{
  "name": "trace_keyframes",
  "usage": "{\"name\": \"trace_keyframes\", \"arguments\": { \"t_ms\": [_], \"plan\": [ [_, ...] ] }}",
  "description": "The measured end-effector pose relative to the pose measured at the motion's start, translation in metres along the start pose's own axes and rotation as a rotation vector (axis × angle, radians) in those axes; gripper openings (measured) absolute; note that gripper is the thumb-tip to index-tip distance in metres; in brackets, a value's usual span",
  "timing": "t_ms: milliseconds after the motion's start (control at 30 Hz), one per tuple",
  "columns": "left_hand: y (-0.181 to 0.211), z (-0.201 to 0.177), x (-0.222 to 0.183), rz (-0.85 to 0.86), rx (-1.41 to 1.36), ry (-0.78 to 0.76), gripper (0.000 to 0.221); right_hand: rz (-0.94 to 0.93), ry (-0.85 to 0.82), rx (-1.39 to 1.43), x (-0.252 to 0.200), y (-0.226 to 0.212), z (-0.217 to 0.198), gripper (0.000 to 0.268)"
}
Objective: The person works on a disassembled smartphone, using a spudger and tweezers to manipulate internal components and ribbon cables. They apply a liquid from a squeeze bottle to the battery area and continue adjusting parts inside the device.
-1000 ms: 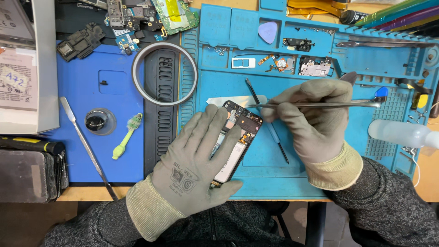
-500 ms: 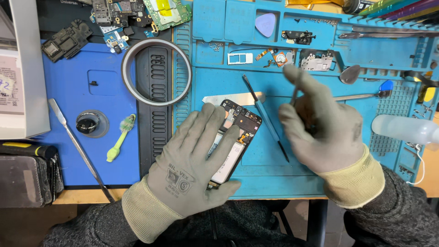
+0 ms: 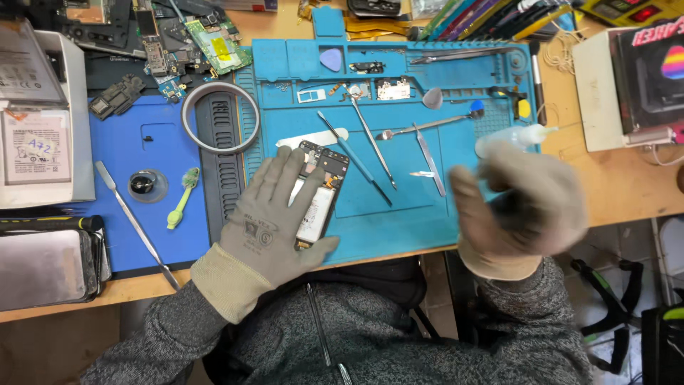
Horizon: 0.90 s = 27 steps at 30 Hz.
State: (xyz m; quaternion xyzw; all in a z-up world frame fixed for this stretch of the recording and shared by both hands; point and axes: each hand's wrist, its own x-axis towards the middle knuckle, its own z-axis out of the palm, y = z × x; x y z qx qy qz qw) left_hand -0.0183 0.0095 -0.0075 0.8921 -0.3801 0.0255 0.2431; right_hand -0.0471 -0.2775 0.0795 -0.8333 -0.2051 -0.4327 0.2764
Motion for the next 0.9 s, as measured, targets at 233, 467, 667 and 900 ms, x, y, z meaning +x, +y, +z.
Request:
{"name": "trace_keyframes", "arguments": {
  "t_ms": [233,467,667,900],
  "plan": [
    [0.003,0.002,-0.003,0.026,0.037,0.005,0.092,0.618,0.200,-0.393,-0.047,0.068,-0.040,0.139],
    [0.002,0.003,-0.007,0.021,0.029,0.014,0.091,0.785,-0.204,-0.399,-0.048,0.081,-0.027,0.037],
    [0.001,0.002,-0.007,0.005,-0.007,0.005,0.092,1.063,0.165,0.856,-0.004,0.058,-0.023,0.076],
    [0.000,0.003,-0.005,-0.006,-0.025,0.017,0.094,1.054,-0.148,1.233,0.027,0.055,0.011,0.064]
  ]
}}
